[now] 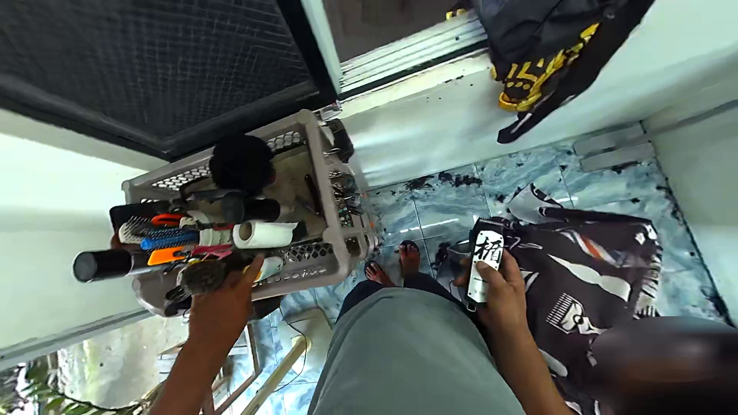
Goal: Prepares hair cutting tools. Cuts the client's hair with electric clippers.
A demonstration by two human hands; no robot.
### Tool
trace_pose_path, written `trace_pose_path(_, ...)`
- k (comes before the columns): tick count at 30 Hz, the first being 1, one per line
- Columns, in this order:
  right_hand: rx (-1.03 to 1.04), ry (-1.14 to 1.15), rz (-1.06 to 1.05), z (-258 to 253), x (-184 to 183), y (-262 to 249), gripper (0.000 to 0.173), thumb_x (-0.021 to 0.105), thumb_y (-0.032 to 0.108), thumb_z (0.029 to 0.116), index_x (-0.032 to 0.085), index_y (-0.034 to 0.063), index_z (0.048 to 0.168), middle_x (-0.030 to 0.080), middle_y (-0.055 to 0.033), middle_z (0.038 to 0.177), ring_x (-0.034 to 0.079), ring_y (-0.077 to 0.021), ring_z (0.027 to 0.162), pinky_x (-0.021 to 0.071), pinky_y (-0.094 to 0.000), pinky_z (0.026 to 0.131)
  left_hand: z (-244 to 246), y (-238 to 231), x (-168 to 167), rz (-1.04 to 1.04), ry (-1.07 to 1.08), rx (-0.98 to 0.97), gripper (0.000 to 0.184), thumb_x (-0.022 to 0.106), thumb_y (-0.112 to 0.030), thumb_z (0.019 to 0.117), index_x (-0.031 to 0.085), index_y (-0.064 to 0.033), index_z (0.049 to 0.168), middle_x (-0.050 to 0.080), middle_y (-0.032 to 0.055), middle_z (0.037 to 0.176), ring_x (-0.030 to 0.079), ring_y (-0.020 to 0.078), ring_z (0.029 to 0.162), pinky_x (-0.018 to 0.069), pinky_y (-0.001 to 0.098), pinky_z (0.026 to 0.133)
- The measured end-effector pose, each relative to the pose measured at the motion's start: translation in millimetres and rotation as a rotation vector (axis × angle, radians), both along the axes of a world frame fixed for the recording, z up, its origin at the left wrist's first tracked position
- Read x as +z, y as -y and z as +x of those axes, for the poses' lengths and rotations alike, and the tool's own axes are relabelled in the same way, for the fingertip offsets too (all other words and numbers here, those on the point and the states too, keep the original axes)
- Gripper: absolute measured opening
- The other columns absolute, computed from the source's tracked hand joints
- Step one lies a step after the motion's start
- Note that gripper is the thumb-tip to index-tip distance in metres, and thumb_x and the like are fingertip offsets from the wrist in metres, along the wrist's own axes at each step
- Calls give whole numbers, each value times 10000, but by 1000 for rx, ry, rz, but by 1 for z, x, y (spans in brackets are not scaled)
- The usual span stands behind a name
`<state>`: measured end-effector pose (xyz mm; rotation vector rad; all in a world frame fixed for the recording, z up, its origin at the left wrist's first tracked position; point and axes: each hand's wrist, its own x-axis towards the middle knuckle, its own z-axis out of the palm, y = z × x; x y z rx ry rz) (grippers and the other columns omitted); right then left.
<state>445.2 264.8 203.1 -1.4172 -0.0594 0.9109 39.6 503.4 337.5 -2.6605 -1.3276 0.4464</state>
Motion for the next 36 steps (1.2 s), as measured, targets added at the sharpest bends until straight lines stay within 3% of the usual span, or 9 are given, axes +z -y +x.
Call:
trace_pose_path(6, -139, -37, 42, 22, -7, 1, 516, 445, 74, 1029, 286, 21, 1517, 689, -150, 1025, 710, -266, 656, 643, -430, 573, 3, -5, 4, -68, -10, -52, 441, 559, -409, 1007, 652, -178, 1370, 656, 250, 1241, 655, 500, 1087, 512, 708, 827)
trace_pose_path(11, -223, -90, 23, 32, -16, 1, 471, 429, 66, 1043, 323, 35, 1501, 681, -149, 1030, 708, -263, 656, 644, -426, 574, 9, -14, 3, -108, 41, -42, 365, 498, -268, 1034, 662, -39, 1267, 667, 228, 1268, 649, 475, 1153, 527, 674, 872)
trace_pose_path(15, -248, -141, 9, 37, -22, 0, 476, 443, 63, 1038, 324, 39, 1498, 682, -151, 1027, 709, -264, 658, 644, -425, 572, 8, -22, 6, -191, 113, 15, 404, 484, -298, 1030, 646, -18, 1272, 680, 219, 1249, 654, 449, 1155, 511, 653, 941)
trace_pose_path(18, -228, -164, -3, 41, -25, -1, 472, 441, 68, 1044, 320, 46, 1500, 682, -154, 1032, 709, -262, 659, 646, -422, 584, 13, -20, 10, -204, 71, 20, 420, 493, -323, 1016, 636, -34, 1285, 673, 209, 1258, 645, 455, 1158, 523, 659, 897)
trace_pose_path(21, -235, -168, -18, 42, -26, -1, 467, 448, 81, 1044, 340, 59, 1499, 690, -152, 1027, 708, -265, 654, 647, -429, 590, 13, -19, 11, -212, 47, 21, 557, 511, -489, 992, 625, -69, 1338, 624, 214, 1365, 601, 446, 1259, 501, 652, 961)
trace_pose_path(23, -261, -142, -20, 44, -26, 0, 456, 440, 77, 1042, 348, 62, 1489, 689, -151, 1019, 709, -265, 657, 648, -434, 597, 20, -21, 12, -194, 130, 6, 630, 535, -570, 981, 637, -42, 1310, 622, 250, 1339, 593, 440, 1260, 482, 622, 1002)
trace_pose_path(26, -297, -89, -52, 43, -26, 3, 449, 440, 70, 1046, 360, 77, 1488, 683, -141, 1026, 708, -254, 666, 647, -422, 603, 33, -26, 16, -119, 263, 42, 601, 571, -502, 1002, 623, 44, 1247, 622, 310, 1254, 597, 462, 1206, 473, 594, 1018)
trace_pose_path(30, -308, -48, -102, 43, -25, 2, 444, 450, 85, 1053, 369, 69, 1490, 693, -154, 1026, 706, -265, 656, 645, -429, 598, 47, -38, 8, -82, 161, 295, 772, 533, -588, 983, 489, 0, 1482, 530, 349, 1400, 561, 531, 1245, 426, 726, 991)
trace_pose_path(36, -134, -8, -184, 39, -17, -6, 481, 447, 131, 1060, 281, 24, 1499, 683, -107, 1048, 708, -236, 683, 642, -427, 608, 72, -51, 8, -185, -11, 464, 767, 707, -550, 921, 513, -58, 1475, 573, 315, 1383, 592, 554, 1197, 439, 778, 931)
